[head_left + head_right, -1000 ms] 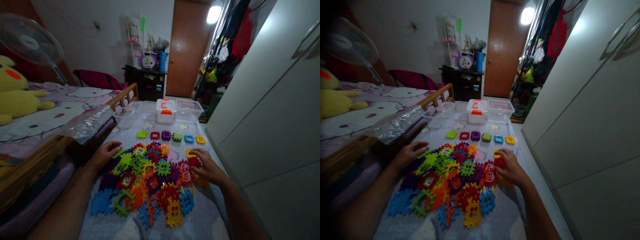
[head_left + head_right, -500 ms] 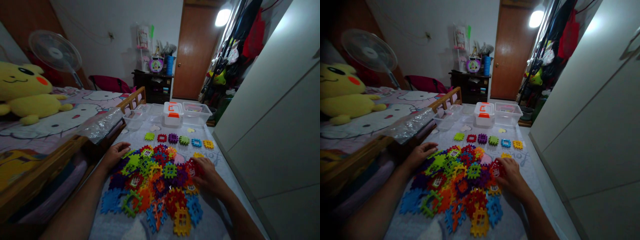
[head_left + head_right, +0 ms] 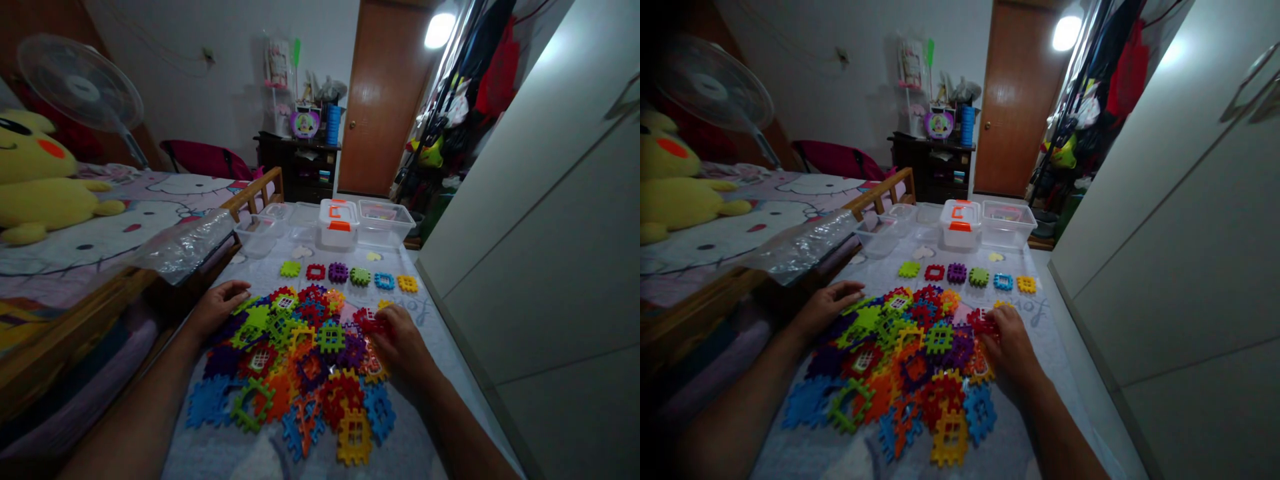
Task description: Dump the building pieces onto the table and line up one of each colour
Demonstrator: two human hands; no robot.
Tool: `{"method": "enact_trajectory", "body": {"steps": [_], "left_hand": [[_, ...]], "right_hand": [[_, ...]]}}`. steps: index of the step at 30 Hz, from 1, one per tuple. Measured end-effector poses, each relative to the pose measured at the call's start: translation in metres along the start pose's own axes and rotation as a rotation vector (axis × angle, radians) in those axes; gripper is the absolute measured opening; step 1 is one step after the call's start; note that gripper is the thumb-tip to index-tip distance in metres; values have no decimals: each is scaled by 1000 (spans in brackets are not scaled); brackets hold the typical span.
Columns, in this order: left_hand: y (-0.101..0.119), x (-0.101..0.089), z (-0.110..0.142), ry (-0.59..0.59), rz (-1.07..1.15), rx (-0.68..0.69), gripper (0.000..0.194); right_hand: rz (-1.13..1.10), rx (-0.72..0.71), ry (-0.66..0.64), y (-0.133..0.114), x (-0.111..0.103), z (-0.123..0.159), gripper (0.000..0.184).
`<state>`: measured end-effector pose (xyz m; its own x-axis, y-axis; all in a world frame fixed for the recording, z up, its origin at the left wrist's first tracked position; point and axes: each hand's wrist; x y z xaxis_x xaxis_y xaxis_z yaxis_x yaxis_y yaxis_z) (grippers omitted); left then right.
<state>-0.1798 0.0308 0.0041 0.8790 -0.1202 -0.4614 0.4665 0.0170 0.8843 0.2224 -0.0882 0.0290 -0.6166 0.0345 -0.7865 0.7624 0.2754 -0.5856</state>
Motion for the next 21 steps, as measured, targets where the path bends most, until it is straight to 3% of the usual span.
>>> {"method": "enact_trajectory", "body": {"steps": [3,9,13,21], "left_hand": [[2,0,0,-1,0,-6,61],[0,0,0,-12,8,-6,59],[-7,0,-2,-35,36,-18,60],[-14,-2,-7,-48,-3,-8,63]], "right_hand": [[-81,-69,-89,1,-7,3,30],[-53,121,168,22,-13,4,26],[17,193,65,28,-2,-3,41],[6,17,19,21,1,-5,27]]}}
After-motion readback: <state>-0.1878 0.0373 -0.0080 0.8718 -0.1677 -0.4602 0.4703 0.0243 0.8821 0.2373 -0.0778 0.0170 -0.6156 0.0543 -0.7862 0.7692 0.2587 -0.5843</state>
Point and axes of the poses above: each hand's wrist, its own z-axis away from the middle knuckle, its own x-axis out of the palm, y = z × x, and after that the axes turned 7 degrees about -y, right-handed
